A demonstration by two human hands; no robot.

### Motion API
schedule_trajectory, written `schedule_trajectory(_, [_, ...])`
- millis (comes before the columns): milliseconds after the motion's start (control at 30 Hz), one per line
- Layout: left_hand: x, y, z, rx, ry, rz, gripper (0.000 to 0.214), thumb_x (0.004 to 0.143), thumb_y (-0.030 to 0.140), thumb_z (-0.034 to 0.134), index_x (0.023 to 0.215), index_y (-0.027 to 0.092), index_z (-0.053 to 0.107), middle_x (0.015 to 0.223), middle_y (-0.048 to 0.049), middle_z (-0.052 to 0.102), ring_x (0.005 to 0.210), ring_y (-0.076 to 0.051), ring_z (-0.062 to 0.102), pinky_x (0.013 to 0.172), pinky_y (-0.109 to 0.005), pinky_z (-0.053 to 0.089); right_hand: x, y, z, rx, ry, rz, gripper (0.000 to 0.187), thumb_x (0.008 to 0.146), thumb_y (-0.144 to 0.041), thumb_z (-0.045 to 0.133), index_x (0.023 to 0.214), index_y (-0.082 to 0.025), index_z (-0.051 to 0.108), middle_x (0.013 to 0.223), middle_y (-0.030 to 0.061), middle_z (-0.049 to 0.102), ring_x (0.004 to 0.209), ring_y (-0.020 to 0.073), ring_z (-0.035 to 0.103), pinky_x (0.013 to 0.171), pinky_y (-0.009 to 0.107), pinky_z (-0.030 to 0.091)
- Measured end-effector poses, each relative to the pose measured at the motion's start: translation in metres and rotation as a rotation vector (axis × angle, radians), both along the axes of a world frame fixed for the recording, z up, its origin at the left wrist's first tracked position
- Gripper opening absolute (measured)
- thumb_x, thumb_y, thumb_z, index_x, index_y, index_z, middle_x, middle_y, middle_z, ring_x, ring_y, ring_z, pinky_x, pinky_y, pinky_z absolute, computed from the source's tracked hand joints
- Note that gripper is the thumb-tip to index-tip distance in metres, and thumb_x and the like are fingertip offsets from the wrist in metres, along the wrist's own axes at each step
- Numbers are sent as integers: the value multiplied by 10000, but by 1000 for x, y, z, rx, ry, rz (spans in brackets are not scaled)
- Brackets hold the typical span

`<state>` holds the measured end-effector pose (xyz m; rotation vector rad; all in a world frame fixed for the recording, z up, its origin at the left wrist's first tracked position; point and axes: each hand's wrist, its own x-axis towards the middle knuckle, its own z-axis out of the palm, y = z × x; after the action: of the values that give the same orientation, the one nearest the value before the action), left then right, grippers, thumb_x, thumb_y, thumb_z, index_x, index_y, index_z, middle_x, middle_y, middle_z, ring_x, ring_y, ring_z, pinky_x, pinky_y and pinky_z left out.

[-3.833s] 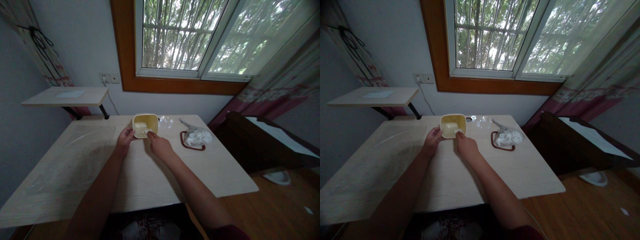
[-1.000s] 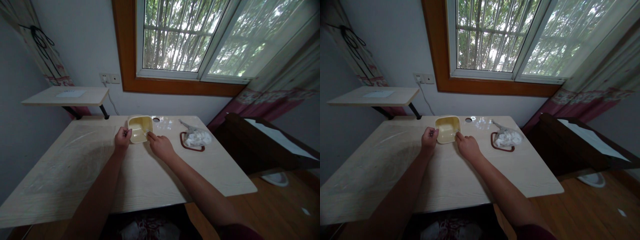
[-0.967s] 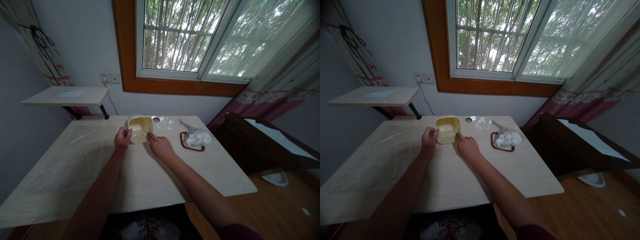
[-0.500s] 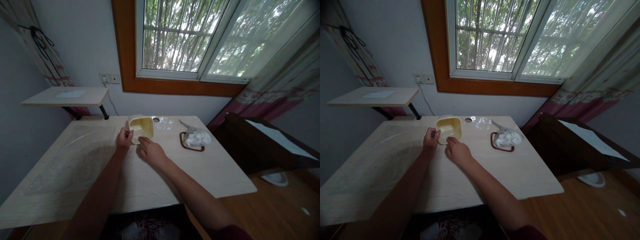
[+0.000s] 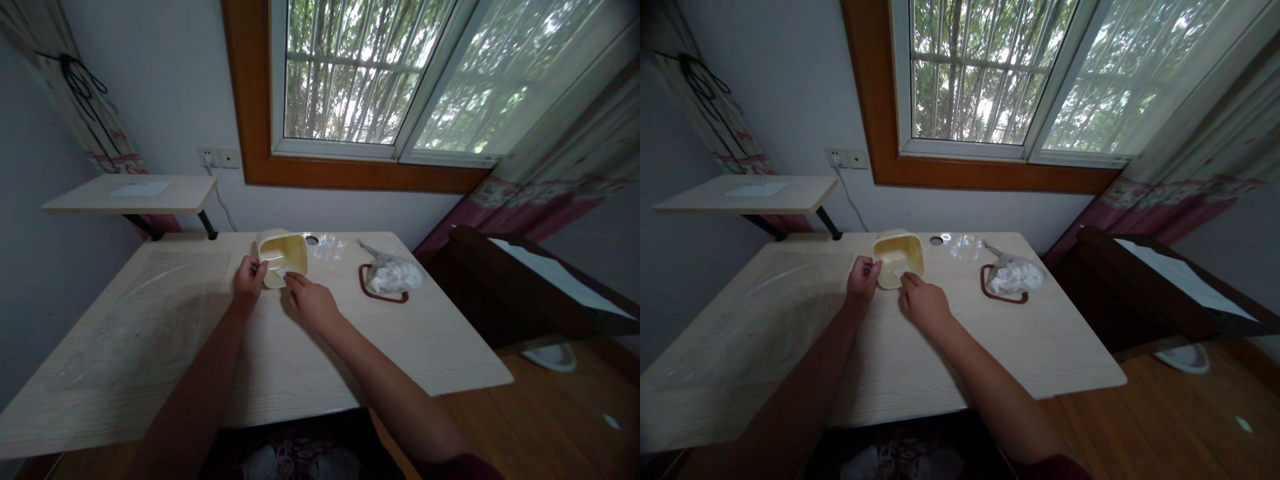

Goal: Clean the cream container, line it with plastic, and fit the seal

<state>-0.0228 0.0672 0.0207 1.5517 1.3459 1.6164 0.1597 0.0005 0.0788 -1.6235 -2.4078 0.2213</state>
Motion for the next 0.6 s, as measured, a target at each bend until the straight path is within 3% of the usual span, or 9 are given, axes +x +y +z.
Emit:
schedule_trajectory(167, [0,0,0,5,-2,-9,243,871,421,609,799,219,493,628,60,456,564,-110,458,546,-216,372,-1,-1,-2,2,-12,-13,546,939,-271,430,1478,-202,484,1542,74,493,1126,261,683,921,397,577])
schedule_trajectory(433, [1,-1,1,-41,-3,-50,266,875,440,595,769,221,490,603,61,447,535,-106,436,522,-216,351,-15,-2,-6,-28,207,132,570,902,-202,464,1470,-174,494,1522,69,515,1287,218,586,1075,344,490])
schedule_trajectory(600, [0,-4,4,-35,-7,-51,274,884,451,586,773,221,487,608,62,434,545,-106,434,532,-213,359,-22,-1,-6,-38,225,135,598,880,-183,471,1478,-160,477,1525,87,509,1296,222,577,1080,353,484])
